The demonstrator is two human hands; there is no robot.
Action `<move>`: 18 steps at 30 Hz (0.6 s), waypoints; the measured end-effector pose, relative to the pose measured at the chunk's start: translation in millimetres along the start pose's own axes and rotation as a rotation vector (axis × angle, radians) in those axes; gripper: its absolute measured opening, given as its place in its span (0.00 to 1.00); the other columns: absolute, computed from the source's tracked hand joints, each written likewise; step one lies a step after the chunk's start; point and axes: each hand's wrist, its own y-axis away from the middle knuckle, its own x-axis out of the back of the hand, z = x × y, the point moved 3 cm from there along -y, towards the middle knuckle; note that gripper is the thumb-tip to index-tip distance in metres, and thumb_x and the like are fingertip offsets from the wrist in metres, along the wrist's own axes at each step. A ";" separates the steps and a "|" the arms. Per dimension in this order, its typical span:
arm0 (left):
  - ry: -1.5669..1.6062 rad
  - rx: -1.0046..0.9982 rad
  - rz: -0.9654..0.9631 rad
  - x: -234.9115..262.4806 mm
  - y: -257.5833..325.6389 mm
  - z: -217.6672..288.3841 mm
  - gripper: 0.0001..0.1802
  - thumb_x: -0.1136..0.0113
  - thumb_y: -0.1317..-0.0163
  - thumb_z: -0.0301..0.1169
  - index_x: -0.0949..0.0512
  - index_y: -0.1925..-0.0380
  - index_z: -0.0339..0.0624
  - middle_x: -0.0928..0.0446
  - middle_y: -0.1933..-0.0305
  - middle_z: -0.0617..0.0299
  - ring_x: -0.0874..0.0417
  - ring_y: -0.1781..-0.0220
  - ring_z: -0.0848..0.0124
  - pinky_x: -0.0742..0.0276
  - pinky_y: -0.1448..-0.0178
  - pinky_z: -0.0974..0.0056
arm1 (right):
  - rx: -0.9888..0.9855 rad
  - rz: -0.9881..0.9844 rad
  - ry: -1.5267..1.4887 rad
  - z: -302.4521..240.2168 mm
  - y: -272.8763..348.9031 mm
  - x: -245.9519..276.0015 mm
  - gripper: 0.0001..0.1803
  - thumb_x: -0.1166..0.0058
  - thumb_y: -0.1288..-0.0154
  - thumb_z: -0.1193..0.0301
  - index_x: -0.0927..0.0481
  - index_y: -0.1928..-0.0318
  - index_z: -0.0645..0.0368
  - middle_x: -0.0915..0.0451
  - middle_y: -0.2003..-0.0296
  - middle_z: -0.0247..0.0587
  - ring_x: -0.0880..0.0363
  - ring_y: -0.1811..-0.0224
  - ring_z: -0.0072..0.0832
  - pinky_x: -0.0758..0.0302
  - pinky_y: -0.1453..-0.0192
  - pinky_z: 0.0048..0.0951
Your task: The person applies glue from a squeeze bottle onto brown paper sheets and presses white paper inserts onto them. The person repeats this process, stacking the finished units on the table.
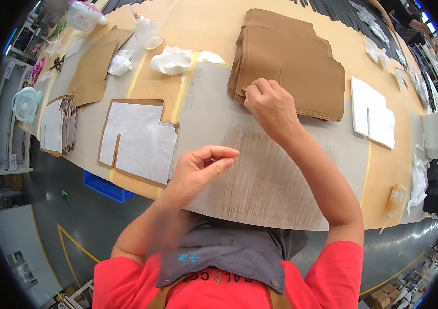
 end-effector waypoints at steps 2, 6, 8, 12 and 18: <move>-0.082 -0.050 -0.018 2.3 -12.6 6.9 0.13 0.40 0.30 0.25 0.19 0.47 0.35 0.17 0.54 0.64 0.20 0.52 0.79 0.24 0.46 0.72 | -0.061 0.044 -0.132 3.8 0.7 1.5 0.02 0.41 0.40 0.76 0.19 0.69 0.61 0.20 0.68 0.36 0.21 0.66 0.29 0.21 0.62 0.29; -0.086 -0.136 0.075 6.3 -70.4 29.1 0.19 0.41 0.29 0.31 0.23 0.42 0.32 0.18 0.51 0.58 0.19 0.51 0.75 0.21 0.46 0.69 | -0.858 -0.055 -0.932 36.0 6.8 10.4 0.05 0.44 0.32 0.74 0.17 0.64 0.62 0.20 0.69 0.29 0.25 0.69 0.15 0.26 0.64 0.21; -0.126 -0.162 0.119 3.1 -112.1 48.1 0.25 0.40 0.29 0.38 0.26 0.41 0.29 0.19 0.50 0.56 0.18 0.50 0.73 0.20 0.45 0.67 | -0.845 0.173 -1.006 46.5 10.0 20.8 0.07 0.47 0.28 0.74 0.17 0.59 0.62 0.22 0.69 0.27 0.29 0.69 0.11 0.29 0.65 0.17; -0.017 -0.075 0.102 -29.0 -167.1 97.3 0.34 0.39 0.32 0.50 0.25 0.44 0.24 0.19 0.49 0.52 0.17 0.50 0.69 0.20 0.44 0.63 | -0.500 0.366 -0.773 48.0 17.4 43.1 0.05 0.44 0.30 0.78 0.18 0.57 0.61 0.18 0.61 0.33 0.22 0.66 0.18 0.24 0.63 0.22; -0.579 -0.380 0.097 -42.5 -207.6 90.0 0.19 0.45 0.27 0.36 0.21 0.48 0.31 0.16 0.54 0.57 0.17 0.51 0.70 0.23 0.45 0.65 | -0.097 0.285 -0.338 32.9 38.2 66.5 0.13 0.35 0.38 0.74 0.17 0.53 0.57 0.18 0.51 0.40 0.20 0.48 0.37 0.21 0.47 0.35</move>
